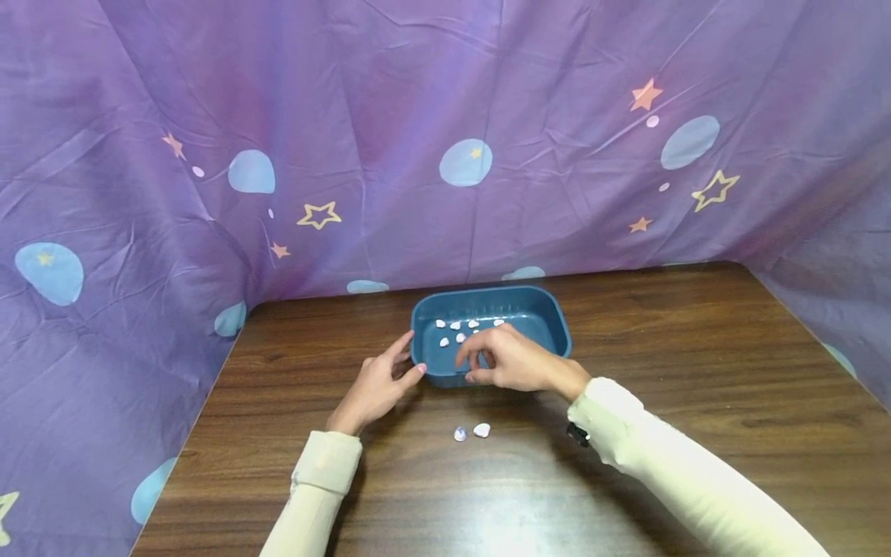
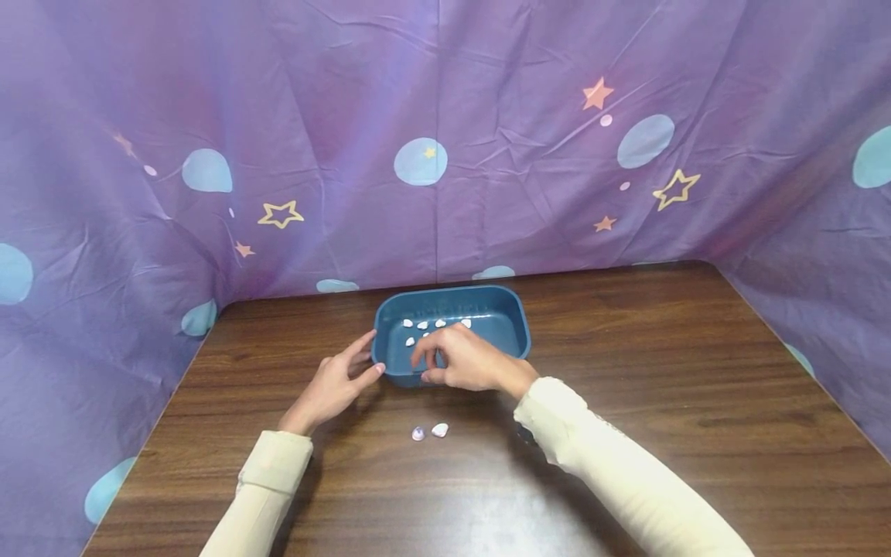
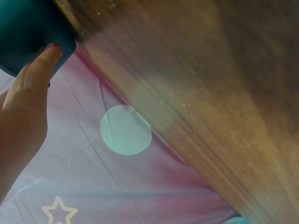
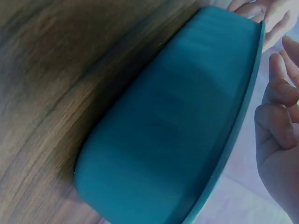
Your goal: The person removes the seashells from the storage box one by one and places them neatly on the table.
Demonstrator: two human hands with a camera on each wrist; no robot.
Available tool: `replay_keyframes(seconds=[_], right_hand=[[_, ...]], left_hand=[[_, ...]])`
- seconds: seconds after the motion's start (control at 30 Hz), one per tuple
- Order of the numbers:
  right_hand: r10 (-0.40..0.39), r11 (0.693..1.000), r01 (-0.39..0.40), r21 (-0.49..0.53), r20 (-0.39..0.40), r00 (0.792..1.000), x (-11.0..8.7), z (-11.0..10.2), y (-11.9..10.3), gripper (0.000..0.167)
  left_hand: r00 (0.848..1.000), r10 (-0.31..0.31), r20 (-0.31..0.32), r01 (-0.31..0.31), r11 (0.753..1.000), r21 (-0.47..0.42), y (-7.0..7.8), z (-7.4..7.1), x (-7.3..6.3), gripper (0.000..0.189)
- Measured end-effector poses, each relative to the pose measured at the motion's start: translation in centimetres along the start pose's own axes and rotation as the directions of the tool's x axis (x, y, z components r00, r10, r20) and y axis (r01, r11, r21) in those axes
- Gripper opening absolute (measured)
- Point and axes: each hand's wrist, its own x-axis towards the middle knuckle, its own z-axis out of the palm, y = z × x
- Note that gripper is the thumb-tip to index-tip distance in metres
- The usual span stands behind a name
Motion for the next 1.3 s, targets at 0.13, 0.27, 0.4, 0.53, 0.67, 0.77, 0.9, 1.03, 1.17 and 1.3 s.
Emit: replay_keyframes(seconds=[0.13, 0.27, 0.4, 0.53, 0.67, 0.77, 0.9, 1.03, 1.17, 1.3], right_hand=[[0.028, 0.999, -0.028, -0.016, -0.012, 1.000, 0.1, -0.2, 0.6, 0.019], [0.055, 0.998, -0.056, -0.028, -0.042, 0.998, 0.2, -0.2, 1.3, 0.020], [0.071, 0.997, -0.073, -0.034, -0.072, 0.995, 0.1, -0.1, 1.9, 0.020], [0.090, 0.995, -0.094, -0.042, -0.092, 0.992, 0.1, 0.0, 2.5, 0.019], [0.129, 0.989, -0.136, -0.052, -0.121, 0.984, 0.3, 0.1, 2.9, 0.019], [0.166, 0.982, -0.177, -0.064, -0.144, 0.975, 0.6, 0.3, 3.1, 0.019], [0.206, 0.973, -0.220, -0.067, -0.166, 0.964, 0.9, 0.4, 3.3, 0.023], [0.238, 0.965, -0.253, -0.063, -0.179, 0.955, 1.1, 0.4, 3.5, 0.025], [0.260, 0.958, -0.277, -0.071, -0.183, 0.948, 1.4, 0.5, 3.8, 0.025], [0.278, 0.951, -0.297, -0.084, -0.181, 0.943, 1.7, 0.6, 4.3, 0.025]], left_hand=[[1.000, -0.010, 0.001, 0.010, 1.000, -0.011, 0.0, 0.0, 0.0, 0.068], [1.000, -0.007, -0.003, 0.007, 1.000, -0.015, 0.0, 0.0, 0.0, 0.068], [1.000, -0.010, -0.003, 0.010, 1.000, -0.011, -0.1, 0.0, 0.0, 0.069], [1.000, -0.007, -0.003, 0.007, 1.000, -0.015, -0.1, 0.0, -0.1, 0.069], [1.000, -0.003, -0.006, 0.003, 1.000, -0.024, -0.1, 0.0, 0.0, 0.069], [1.000, -0.004, -0.007, 0.004, 1.000, -0.028, -0.1, 0.1, -0.1, 0.069], [1.000, -0.009, -0.005, 0.008, 1.000, -0.026, -0.2, 0.1, -0.1, 0.068], [1.000, -0.006, -0.006, 0.005, 1.000, -0.024, -0.2, 0.1, -0.1, 0.068], [1.000, -0.007, -0.003, 0.007, 1.000, -0.024, -0.1, 0.1, -0.1, 0.068], [1.000, -0.011, 0.001, 0.011, 1.000, -0.023, -0.2, 0.0, -0.1, 0.068]])
